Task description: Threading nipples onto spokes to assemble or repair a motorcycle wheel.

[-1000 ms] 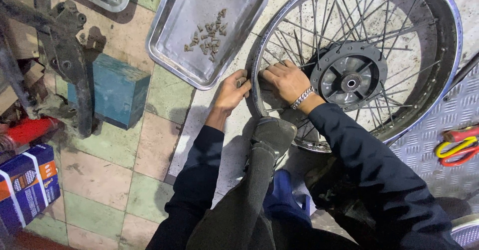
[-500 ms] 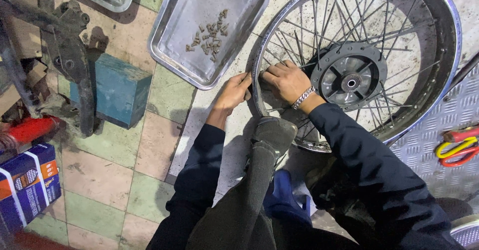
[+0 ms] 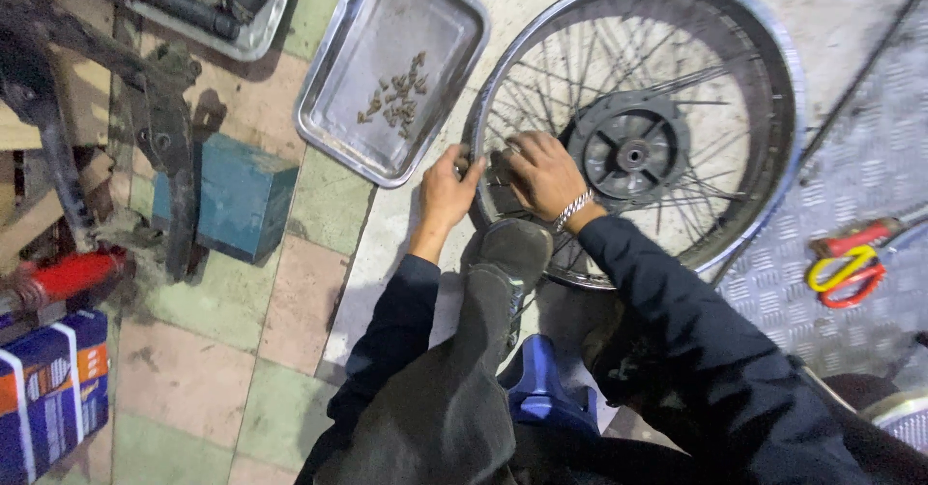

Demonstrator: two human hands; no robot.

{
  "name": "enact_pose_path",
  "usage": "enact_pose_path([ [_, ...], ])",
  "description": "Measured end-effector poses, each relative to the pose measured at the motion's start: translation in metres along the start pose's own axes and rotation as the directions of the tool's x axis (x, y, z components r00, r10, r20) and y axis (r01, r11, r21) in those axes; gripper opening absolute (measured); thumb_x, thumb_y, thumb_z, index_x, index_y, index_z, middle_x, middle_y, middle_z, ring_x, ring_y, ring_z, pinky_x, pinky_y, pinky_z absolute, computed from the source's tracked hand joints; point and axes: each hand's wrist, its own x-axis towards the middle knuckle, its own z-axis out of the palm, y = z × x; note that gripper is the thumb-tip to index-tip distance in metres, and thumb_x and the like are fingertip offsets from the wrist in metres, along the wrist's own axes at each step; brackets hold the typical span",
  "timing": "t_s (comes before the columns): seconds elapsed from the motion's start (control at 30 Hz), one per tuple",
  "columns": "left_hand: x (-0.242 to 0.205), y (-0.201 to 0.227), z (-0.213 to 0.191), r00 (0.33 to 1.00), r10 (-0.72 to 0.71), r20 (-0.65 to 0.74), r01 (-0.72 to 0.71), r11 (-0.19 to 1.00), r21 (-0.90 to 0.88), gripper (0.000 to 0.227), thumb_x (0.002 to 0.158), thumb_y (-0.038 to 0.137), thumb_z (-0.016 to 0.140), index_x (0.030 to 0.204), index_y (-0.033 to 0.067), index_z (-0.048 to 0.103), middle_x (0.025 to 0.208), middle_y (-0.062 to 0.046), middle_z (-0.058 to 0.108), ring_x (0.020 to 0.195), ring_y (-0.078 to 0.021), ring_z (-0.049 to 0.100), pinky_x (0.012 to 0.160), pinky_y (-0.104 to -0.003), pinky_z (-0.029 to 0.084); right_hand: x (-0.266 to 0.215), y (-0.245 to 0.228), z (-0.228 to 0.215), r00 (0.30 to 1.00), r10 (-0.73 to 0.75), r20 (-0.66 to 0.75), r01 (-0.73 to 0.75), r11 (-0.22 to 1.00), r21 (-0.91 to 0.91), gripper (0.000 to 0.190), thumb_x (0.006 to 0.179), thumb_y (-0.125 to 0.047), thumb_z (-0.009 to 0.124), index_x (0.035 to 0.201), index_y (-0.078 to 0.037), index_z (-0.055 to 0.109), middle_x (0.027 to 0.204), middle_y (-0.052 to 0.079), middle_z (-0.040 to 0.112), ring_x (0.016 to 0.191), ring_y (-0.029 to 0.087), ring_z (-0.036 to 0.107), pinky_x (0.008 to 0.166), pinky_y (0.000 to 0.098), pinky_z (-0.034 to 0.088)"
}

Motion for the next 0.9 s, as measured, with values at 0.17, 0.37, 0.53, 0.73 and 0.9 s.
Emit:
enact_pose_path([
  [0.17, 0.010, -0.032, 0.023, 0.999, 0.036, -0.037, -0.033, 0.997, 0.064, 0.032, 0.092, 0.034, 0.073, 0.111, 0.0087, 0.070, 0.099, -0.017, 0.076, 0.096, -0.0401, 0.074, 0.077, -0.049, 0.060, -0.035, -0.017, -0.014, 0.961, 0.231, 0.154, -0.226, 0.973, -0.050, 0.071, 0.090, -0.019, 0.062, 0.154, -0.007, 0.036, 0.154, 0.020, 0.042, 0.143, 0.035, 0.040, 0.123, 0.0508, 0.026],
  [0.37, -0.010, -0.028, 0.004, 0.992, 0.018, 0.128, -0.038, 0.986, 0.162, 0.036, 0.088, 0.037, 0.075, 0.108, 0.0074, 0.073, 0.087, -0.014, 0.076, 0.093, -0.0346, 0.076, 0.083, -0.045, 0.059, -0.052, -0.014, -0.016, 0.932, 0.229, 0.280, -0.304, 0.916, 0.263, 0.066, 0.105, -0.030, 0.046, 0.165, -0.016, 0.020, 0.159, 0.019, 0.040, 0.149, 0.036, 0.036, 0.127, 0.0553, 0.014],
  [0.53, -0.035, -0.046, 0.015, 0.961, -0.076, 0.264, 0.051, 0.994, 0.099, 0.041, 0.087, 0.040, 0.073, 0.107, 0.0035, 0.071, 0.062, -0.011, 0.073, 0.071, -0.0253, 0.077, 0.079, -0.037, 0.058, -0.061, -0.020, -0.021, 0.876, 0.266, 0.402, -0.427, 0.815, 0.391, 0.058, 0.112, -0.049, 0.031, 0.164, -0.022, 0.025, 0.159, 0.014, 0.043, 0.151, 0.030, 0.032, 0.129, 0.0499, 0.008],
  [0.73, -0.054, -0.053, 0.004, 0.948, -0.153, 0.280, 0.149, 0.988, 0.037, 0.055, 0.095, 0.042, 0.069, 0.134, 0.0046, 0.061, 0.130, -0.026, 0.065, 0.128, -0.0409, 0.060, 0.102, -0.051, 0.053, -0.043, -0.029, -0.034, 0.788, 0.369, 0.493, -0.556, 0.770, 0.313, 0.063, 0.110, -0.059, 0.031, 0.157, -0.018, 0.041, 0.148, 0.016, 0.055, 0.145, 0.026, 0.044, 0.130, 0.0419, 0.013],
  [0.9, -0.070, 0.033, -0.058, 0.998, -0.054, 0.035, 0.063, 0.909, -0.412, 0.025, 0.104, 0.000, 0.045, 0.124, -0.0070, 0.058, 0.107, -0.028, 0.073, 0.098, -0.0372, 0.075, 0.085, -0.043, 0.061, -0.014, -0.041, -0.046, 0.792, 0.535, 0.295, -0.610, 0.665, 0.431, 0.030, 0.100, -0.043, 0.064, 0.097, -0.017, 0.079, 0.084, 0.007, 0.077, 0.096, 0.028, 0.074, 0.087, 0.0416, 0.056],
])
